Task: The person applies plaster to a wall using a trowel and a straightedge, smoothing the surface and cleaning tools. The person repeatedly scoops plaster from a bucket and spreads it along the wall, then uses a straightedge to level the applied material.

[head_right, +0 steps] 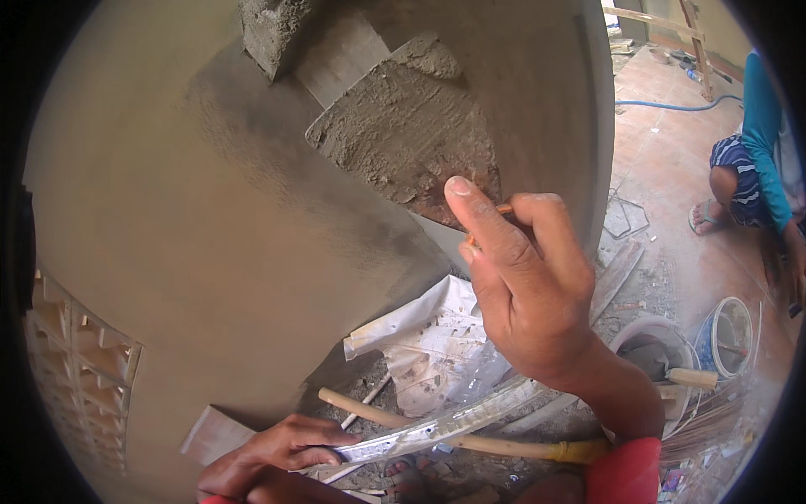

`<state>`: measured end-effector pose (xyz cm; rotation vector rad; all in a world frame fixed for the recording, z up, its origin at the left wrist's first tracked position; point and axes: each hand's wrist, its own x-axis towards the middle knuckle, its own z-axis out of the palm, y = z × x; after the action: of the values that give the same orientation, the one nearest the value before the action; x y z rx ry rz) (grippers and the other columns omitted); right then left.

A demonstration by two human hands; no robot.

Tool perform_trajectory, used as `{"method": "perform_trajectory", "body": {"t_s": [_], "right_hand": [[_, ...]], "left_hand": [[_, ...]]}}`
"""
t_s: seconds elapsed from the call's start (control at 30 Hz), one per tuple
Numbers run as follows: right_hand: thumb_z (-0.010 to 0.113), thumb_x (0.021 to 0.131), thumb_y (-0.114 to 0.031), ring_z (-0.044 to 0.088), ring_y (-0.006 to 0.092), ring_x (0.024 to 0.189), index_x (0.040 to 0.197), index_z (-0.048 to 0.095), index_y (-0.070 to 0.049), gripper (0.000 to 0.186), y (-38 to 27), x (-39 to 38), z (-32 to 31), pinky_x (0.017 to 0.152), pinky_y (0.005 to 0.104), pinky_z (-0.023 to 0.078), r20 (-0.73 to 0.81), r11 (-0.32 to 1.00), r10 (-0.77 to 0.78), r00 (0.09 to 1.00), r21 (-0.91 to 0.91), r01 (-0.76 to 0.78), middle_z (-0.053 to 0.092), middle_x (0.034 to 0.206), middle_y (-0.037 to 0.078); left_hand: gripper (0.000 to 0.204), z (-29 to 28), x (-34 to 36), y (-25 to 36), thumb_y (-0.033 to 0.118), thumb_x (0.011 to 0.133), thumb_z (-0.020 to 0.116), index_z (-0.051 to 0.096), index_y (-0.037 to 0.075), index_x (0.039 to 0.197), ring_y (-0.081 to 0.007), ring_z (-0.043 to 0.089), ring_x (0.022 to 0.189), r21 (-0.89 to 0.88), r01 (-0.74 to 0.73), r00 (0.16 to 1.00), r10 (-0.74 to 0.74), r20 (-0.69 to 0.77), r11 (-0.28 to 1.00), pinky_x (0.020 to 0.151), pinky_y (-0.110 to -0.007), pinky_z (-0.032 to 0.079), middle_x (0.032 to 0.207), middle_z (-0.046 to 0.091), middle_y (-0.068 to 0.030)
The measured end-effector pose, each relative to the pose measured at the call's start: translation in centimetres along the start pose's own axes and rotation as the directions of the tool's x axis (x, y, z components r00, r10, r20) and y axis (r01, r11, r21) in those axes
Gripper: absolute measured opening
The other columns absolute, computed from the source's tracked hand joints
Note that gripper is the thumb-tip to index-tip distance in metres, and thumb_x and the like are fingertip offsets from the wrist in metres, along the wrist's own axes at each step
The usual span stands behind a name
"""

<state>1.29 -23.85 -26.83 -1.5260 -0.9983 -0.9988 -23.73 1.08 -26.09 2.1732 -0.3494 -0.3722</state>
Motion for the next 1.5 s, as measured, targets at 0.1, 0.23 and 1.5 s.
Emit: {"method": "perform_trajectory", "body": {"t_s": [0.1, 0.23, 1.5], "right_hand": [[0.062, 0.073, 0.014, 0.055, 0.0211, 0.072, 0.127, 0.061, -0.002, 0.056, -0.9, 0.0, 0.4, 0.062, 0.0278, 0.048, -0.036, 0.997, -0.006, 0.999, -0.075, 0.003, 0.049, 0.092, 0.013], [0.061, 0.074, 0.015, 0.054, 0.0216, 0.076, 0.128, 0.060, -0.002, 0.057, -1.9, -0.1, 0.7, 0.063, 0.0267, 0.046, 0.001, 0.997, 0.035, 0.999, -0.071, -0.035, 0.047, 0.092, 0.014], [0.063, 0.081, 0.010, 0.054, 0.0151, 0.071, 0.107, 0.068, -0.001, 0.029, -0.1, 2.8, 6.9, 0.058, 0.0256, 0.045, -0.282, 0.988, 0.059, 0.958, 0.153, -0.015, 0.054, 0.089, 0.009]], "left_hand": [[0.040, 0.0, -0.1, 0.1, 0.013, 0.087, 0.069, 0.061, -0.003, 0.123, -0.0309, 0.065, 0.082, 0.005, -0.012, 1.000, 0.012, 0.011, 1.000, 0.073, -0.040, 0.050, 0.100, 0.068, -0.0178], [0.040, -0.3, -0.3, 0.4, 0.014, 0.087, 0.070, 0.061, -0.003, 0.122, -0.0307, 0.066, 0.083, 0.049, -0.008, 0.999, 0.005, 0.048, 0.999, 0.073, -0.040, 0.051, 0.100, 0.068, -0.0180], [0.040, -1.5, -4.4, 0.8, 0.020, 0.090, 0.065, 0.059, 0.005, 0.127, -0.0279, 0.061, 0.070, 0.109, 0.129, 0.986, -0.116, -0.120, 0.986, 0.065, -0.038, 0.049, 0.085, 0.063, -0.0153]]}}
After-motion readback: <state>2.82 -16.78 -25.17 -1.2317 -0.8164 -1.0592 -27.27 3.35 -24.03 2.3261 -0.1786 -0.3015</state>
